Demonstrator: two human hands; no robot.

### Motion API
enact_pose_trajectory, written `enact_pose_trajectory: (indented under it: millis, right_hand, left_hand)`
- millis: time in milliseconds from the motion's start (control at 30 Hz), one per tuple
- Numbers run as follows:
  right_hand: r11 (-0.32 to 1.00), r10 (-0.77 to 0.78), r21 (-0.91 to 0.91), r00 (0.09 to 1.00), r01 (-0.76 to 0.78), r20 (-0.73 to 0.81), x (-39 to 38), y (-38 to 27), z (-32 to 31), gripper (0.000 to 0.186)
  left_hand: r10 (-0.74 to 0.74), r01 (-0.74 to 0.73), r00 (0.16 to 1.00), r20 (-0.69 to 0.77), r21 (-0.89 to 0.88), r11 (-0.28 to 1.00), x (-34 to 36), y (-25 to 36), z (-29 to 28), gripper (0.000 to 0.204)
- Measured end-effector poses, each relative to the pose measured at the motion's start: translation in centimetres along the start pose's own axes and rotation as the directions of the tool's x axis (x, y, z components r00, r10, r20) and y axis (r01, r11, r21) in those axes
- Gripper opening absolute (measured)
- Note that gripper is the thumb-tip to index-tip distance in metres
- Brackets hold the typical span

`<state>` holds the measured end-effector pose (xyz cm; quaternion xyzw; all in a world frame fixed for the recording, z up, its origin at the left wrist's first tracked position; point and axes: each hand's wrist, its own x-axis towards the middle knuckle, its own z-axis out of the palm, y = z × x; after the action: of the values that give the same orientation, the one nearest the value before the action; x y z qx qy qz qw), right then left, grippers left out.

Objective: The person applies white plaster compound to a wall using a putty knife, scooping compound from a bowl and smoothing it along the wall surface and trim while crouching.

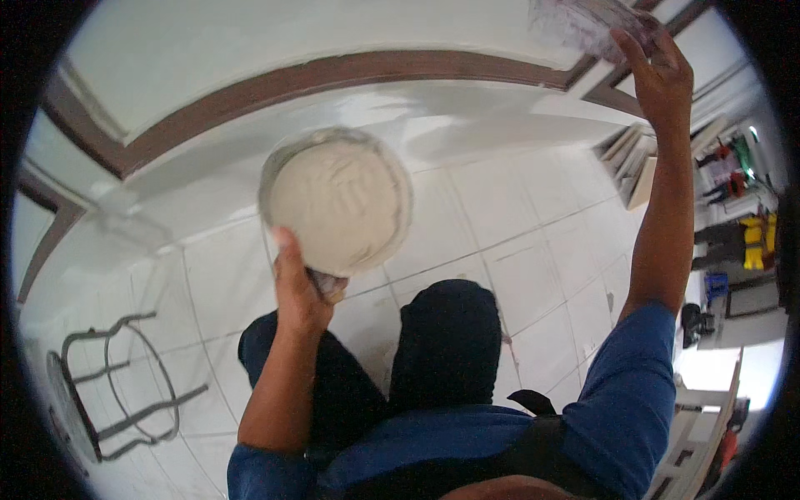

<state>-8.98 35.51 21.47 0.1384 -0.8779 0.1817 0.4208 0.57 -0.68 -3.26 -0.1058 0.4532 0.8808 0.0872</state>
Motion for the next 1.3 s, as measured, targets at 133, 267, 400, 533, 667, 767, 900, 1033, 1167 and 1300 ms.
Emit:
enact_pose_trajectory:
  millis: [133, 267, 400, 533, 667, 767, 900, 1033, 1167, 1300]
  right_hand:
    - [0.943, 0.233, 0.208, 0.962, -0.259, 0.142, -6.0, -3.8, 5.4, 0.031]
    - [0.257, 0.284, 0.772, 0.809, -0.581, 0.514, -10.0, -5.4, 11.7, 0.043]
    - [0.331, 0.274, 0.723, 0.795, -0.606, 0.541, -12.4, -7.5, 12.4, 0.049]
    - [0.723, 0.271, 0.432, 0.796, -0.539, 0.541, -13.9, -6.4, 11.6, 0.036]
    - [0.508, 0.099, 0.564, 0.695, -0.651, 0.712, -13.6, -5.1, 9.1, 0.042]
    - [0.693, 0.042, 0.505, 0.728, -0.514, 0.684, -14.3, -5.0, 8.2, 0.057]
    - [0.88, 0.015, 0.379, 0.813, -0.287, 0.582, -15.4, -4.5, 8.3, 0.056]
    - [0.931, -0.069, 0.36, 0.943, -0.056, 0.325, -16.3, -3.3, 9.5, 0.045]
    - [0.971, 0.169, 0.16, 0.983, -0.179, 0.076, -16.2, -1.3, 8.1, 0.026]
    - [0.964, 0.259, 0.122, 0.941, -0.237, -0.216, -12.9, 2.4, 6.3, 0.018]
  left_hand:
    - [0.085, -0.084, 0.996, 0.041, -0.024, 0.996, -0.3, 1.5, 1.4, 0.087]
    - [0.087, -0.086, 0.995, 0.044, -0.022, 0.996, -0.6, 1.9, 1.2, 0.086]
    - [0.094, -0.089, 0.994, 0.055, -0.088, 0.992, -0.1, 1.7, 0.9, 0.086]
    - [0.076, -0.073, 0.997, 0.028, -0.088, 0.993, -0.1, 1.7, 1.3, 0.086]
    - [0.043, -0.043, 0.999, -0.002, -0.131, 0.99, 0.0, 1.8, 0.8, 0.085]
    - [0.103, -0.11, 0.993, -0.054, -0.135, 0.985, 0.0, 2.1, 1.6, 0.085]
    - [0.126, -0.123, 0.992, 0.024, -0.106, 0.987, 0.2, 1.6, 1.5, 0.082]
    - [0.099, -0.1, 0.995, -0.011, -0.108, 0.989, -0.2, 1.5, 1.9, 0.082]
    - [0.127, -0.123, 0.992, 0.026, -0.117, 0.985, -0.2, 1.7, 1.7, 0.081]
    - [0.123, -0.114, 0.989, 0.078, -0.104, 0.988, -0.2, 1.9, 1.0, 0.088]
